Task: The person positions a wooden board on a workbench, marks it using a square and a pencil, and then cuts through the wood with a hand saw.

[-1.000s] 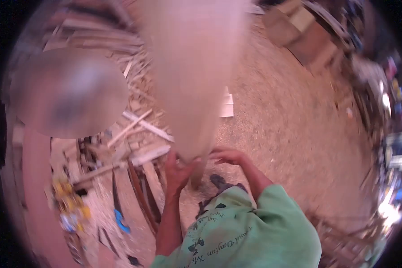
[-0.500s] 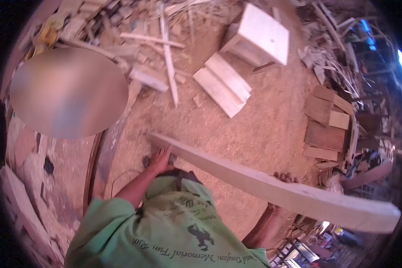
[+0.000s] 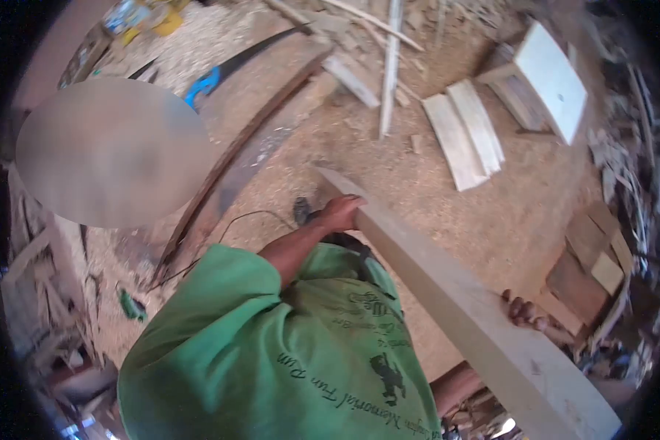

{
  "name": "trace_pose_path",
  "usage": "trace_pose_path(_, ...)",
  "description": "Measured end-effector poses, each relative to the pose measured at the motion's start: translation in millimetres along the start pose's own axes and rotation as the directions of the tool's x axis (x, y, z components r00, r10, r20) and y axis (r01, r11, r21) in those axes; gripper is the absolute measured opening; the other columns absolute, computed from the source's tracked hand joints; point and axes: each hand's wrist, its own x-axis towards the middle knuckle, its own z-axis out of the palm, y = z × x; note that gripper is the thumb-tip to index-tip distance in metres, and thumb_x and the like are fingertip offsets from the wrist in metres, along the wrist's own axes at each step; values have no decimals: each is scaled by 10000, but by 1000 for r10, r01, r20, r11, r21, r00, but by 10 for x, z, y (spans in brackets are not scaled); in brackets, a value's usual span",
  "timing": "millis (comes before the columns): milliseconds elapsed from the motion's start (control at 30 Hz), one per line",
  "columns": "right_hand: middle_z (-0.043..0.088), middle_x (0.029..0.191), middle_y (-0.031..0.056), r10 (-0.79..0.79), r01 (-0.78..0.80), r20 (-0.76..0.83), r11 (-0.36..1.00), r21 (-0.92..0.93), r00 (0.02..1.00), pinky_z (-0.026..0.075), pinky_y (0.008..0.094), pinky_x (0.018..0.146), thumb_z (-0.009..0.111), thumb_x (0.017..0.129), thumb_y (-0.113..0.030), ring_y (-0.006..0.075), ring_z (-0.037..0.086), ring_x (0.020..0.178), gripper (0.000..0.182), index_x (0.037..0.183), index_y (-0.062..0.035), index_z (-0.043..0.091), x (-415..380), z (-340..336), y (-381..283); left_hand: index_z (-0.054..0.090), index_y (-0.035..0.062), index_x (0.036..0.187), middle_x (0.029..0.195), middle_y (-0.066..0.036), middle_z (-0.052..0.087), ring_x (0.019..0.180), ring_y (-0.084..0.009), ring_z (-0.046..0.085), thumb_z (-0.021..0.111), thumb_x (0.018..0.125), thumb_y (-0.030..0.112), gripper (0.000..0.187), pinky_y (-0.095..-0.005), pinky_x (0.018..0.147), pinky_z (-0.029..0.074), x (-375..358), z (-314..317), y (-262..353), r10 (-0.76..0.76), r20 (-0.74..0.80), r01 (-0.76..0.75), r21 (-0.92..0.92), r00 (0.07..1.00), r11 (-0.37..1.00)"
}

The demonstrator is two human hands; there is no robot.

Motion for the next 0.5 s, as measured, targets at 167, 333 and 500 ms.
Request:
trace_pose_path(167,669,1229,115,131,-130,97,991,-16,987,357,611,1233,540,1087,-386,300,635,1109,364,1320,-156,697,896,-5,-13,667,98,1190,1182,-147,733,1144,-370,696,943,625,287,656,-505,992,570,-413,-300,-87,-83,-195,92,37,977,995)
trace_pose_path(333,661,1235,131,85,33,216,869,-493,973,391,574,1236,532,1091,-349,308,632,1140,372,1292,-63,659,2120,-872,30,707,78,1152,1155,-156,733,1143,-389,676,962,590,419,705,-494,1011,550,-1124,-776,221,-384,-290,422,80,876,903)
trace_pose_path(500,667,1260,120,210,-66,301,902,-426,930,412,567,1217,646,1027,-404,295,604,1217,461,1298,-32,636,2993,-1413,1075,725,66,1154,1150,-138,732,1184,-360,652,969,559,504,778,-474,1042,515,-1715,-1202,390,-587,-232,618,85,775,782)
